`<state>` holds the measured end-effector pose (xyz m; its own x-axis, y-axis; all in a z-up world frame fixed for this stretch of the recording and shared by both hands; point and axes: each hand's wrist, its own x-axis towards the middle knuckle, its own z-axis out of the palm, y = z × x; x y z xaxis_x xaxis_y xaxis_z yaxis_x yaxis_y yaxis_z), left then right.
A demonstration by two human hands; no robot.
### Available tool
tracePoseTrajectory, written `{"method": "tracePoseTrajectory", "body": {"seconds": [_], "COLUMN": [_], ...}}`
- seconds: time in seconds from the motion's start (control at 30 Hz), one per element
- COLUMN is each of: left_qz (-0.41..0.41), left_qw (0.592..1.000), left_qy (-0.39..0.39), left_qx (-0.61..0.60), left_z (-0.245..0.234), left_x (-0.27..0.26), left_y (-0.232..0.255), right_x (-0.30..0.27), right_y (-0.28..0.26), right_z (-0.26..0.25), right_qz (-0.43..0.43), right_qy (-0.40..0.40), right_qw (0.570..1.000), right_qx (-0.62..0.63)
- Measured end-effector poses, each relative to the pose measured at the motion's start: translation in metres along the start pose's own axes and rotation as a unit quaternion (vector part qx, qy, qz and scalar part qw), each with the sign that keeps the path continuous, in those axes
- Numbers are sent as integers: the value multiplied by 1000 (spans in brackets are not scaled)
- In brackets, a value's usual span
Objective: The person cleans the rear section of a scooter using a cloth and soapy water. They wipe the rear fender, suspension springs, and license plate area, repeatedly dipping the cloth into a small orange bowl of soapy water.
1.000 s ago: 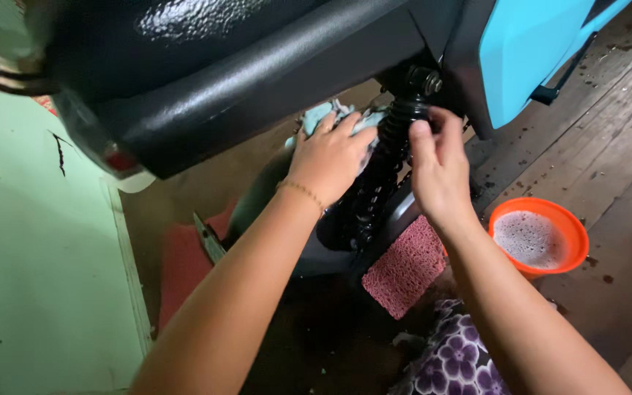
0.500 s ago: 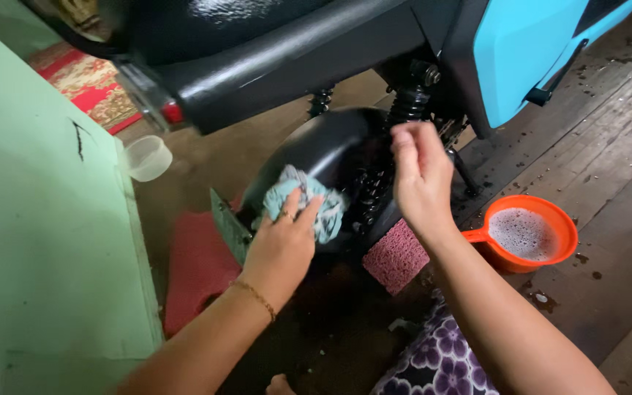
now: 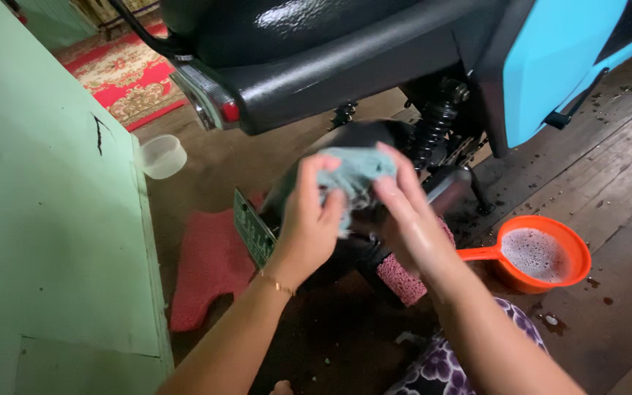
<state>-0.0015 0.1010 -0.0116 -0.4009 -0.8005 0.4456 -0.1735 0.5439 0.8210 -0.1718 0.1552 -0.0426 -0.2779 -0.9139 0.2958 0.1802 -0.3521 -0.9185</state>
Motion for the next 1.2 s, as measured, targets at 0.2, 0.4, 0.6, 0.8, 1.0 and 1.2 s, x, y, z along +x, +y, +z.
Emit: {"method": "tracePoseTrajectory", "body": {"seconds": [0.2, 0.4, 0.6, 0.8, 1.0, 1.2], "left_qz": [58, -17, 281, 218, 256, 179], "left_qw": [996, 985, 934, 964, 934, 954], "left_qy": [-38, 47, 102, 41, 72, 38], "left_qx": [-57, 163, 197, 145, 237, 236], "left_z": [-44, -84, -86, -88, -82, -76], "left_x": [49, 66, 85, 85, 67, 57], "left_y": [-35, -67, -54, -42, -55, -49], "right_x": [104, 160, 130, 83, 68, 179], "right_y": [-1, 27, 50, 30, 18, 31], "right_z": [-4, 43, 138, 119, 51, 8], "right_qz": [-334, -208, -55, -380, -482, -155], "right_qy": [48, -32, -215, -311, -201, -67], "right_qw": [846, 758, 800, 678, 640, 712], "right_qx": [-412, -618, -558, -547, -563, -681]}}
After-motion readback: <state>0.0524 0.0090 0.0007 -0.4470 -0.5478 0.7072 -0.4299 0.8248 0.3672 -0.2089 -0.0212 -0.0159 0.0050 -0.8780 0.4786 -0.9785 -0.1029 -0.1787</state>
